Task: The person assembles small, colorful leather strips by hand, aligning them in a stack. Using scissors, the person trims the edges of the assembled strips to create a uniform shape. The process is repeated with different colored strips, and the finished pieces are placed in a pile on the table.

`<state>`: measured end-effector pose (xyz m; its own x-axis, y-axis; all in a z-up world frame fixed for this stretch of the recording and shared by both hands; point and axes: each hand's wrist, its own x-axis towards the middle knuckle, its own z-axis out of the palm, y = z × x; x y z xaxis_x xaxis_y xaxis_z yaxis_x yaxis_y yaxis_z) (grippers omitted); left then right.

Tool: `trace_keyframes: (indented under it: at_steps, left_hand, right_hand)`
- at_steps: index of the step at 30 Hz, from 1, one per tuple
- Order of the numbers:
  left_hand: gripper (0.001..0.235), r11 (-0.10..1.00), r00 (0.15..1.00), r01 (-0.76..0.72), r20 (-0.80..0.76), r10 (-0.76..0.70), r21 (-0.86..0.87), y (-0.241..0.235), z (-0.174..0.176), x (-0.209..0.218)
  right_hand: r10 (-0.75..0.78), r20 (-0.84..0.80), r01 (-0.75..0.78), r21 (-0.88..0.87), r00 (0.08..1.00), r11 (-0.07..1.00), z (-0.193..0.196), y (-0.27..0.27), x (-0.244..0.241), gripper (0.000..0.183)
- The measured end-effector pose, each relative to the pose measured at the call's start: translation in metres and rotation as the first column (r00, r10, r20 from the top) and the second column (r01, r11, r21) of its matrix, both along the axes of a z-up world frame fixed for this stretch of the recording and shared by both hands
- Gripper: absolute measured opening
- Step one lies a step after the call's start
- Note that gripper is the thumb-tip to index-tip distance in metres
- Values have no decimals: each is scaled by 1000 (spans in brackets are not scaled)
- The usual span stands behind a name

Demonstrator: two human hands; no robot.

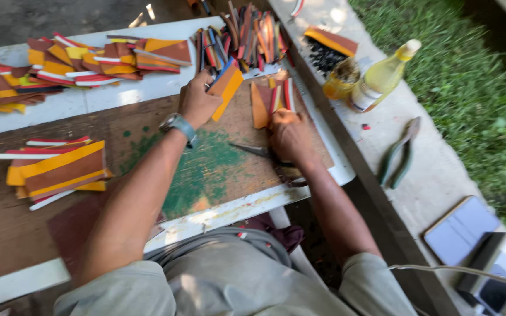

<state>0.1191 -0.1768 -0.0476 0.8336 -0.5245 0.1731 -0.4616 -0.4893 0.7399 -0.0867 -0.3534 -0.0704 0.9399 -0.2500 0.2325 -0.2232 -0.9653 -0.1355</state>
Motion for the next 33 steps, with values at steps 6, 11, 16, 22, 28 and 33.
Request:
trace_keyframes:
  at_steps: [6,11,16,22,28,33]
  left_hand:
    - [37,924,940,333,-11,-341,-191,120,14,-46]
    - [34,845,826,169,-394,-403,-508,161,-1,-76]
    - [26,784,713,210,-457,-531,-584,172,6,-90]
    - [52,713,824,-7,-408,-392,-701,150,10,-104]
    - [26,491,558,-268,-549,-622,-829,151,-30,-117]
    - [26,604,587,-56,-515,-624,-795,171,-27,-107]
  right_hand:
    - [18,197,-85,337,980,938,3,-5,3,41]
    - [105,431,-165,102,896,981,23,12,-7,45]
    - [220,72,-97,990,973,103,37,53,-4,36]
    - [393,-161,228,965,906,-132,5,115,-4,42]
    - [245,242,-117,893,939,-434,-6,145,-4,43]
    - [335,188,68,778,923,-624,-14,138,-17,27]
